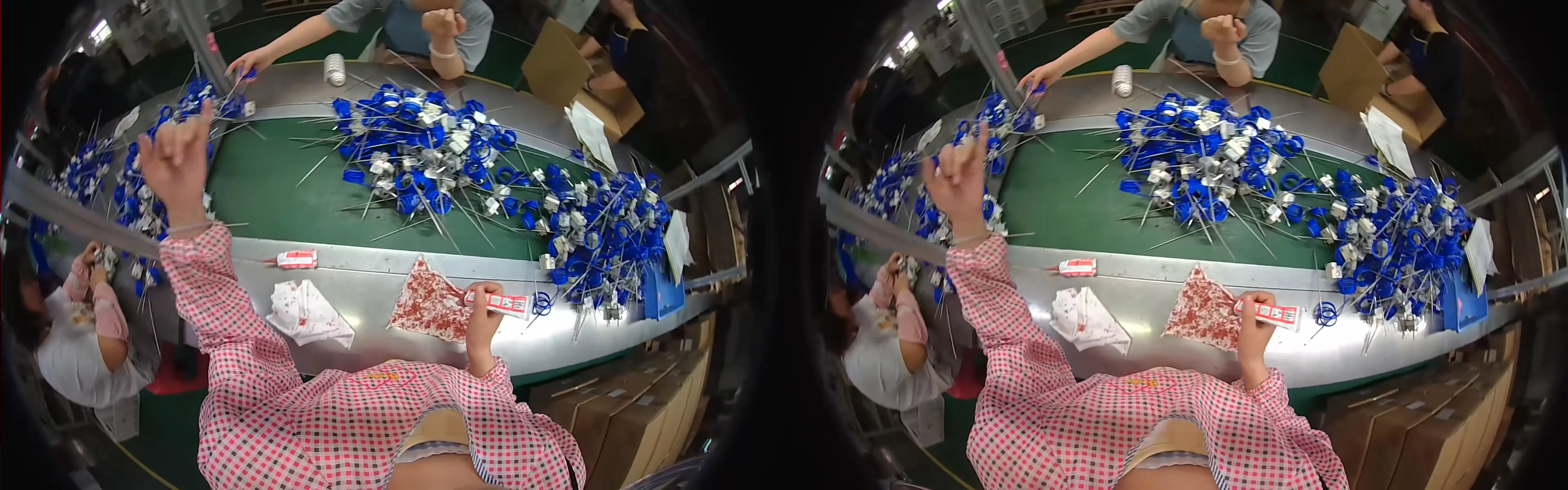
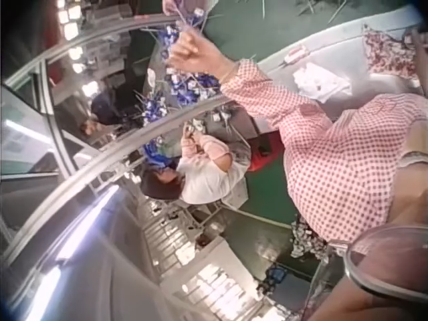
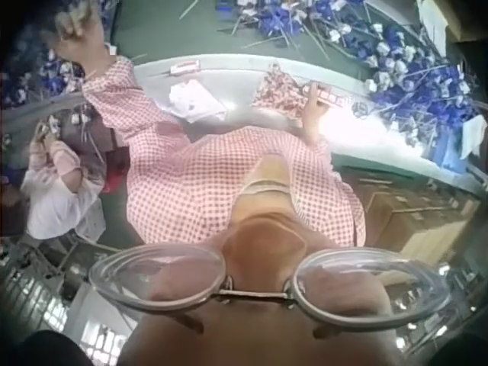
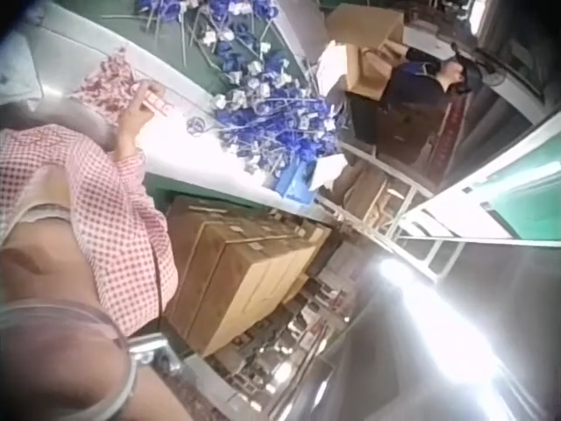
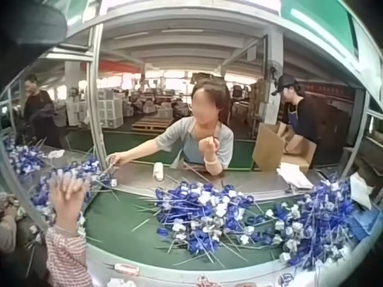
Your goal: Assembling small electronic modules and applying adhesive labels on a factory assembly line.
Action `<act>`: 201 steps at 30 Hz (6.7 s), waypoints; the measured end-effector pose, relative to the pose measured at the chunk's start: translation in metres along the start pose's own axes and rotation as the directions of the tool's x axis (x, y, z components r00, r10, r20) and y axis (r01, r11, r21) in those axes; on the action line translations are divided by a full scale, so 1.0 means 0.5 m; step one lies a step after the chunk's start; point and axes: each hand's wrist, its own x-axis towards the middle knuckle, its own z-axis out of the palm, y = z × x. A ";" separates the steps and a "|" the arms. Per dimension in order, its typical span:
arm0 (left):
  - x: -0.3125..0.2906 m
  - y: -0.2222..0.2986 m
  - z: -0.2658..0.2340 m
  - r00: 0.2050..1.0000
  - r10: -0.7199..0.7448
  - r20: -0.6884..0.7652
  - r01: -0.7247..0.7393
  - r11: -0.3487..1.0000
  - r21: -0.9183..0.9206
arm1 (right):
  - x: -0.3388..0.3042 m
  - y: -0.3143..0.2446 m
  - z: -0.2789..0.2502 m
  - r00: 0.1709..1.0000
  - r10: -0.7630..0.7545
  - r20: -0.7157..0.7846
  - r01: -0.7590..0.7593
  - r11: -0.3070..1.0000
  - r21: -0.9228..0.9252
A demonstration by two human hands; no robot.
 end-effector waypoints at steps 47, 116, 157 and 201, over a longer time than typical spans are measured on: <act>-0.501 -0.459 0.117 0.707 -0.574 -0.414 0.677 0.378 0.632 | 0.006 0.062 0.013 0.731 0.580 0.359 -0.681 0.592 0.430; -0.076 -0.376 0.174 0.916 -0.341 0.209 0.105 0.708 0.699 | 0.226 -0.183 0.010 0.961 -0.267 -0.067 0.267 0.964 -0.008; -0.151 -0.381 0.343 0.694 -0.699 0.176 0.591 0.691 0.415 | 0.134 -0.367 0.228 0.672 -0.736 -0.086 0.650 0.531 0.544; -0.157 -0.376 0.343 0.640 -0.759 0.120 0.710 0.644 0.285 | 0.133 -0.370 0.196 0.502 -0.831 0.240 0.733 0.556 0.391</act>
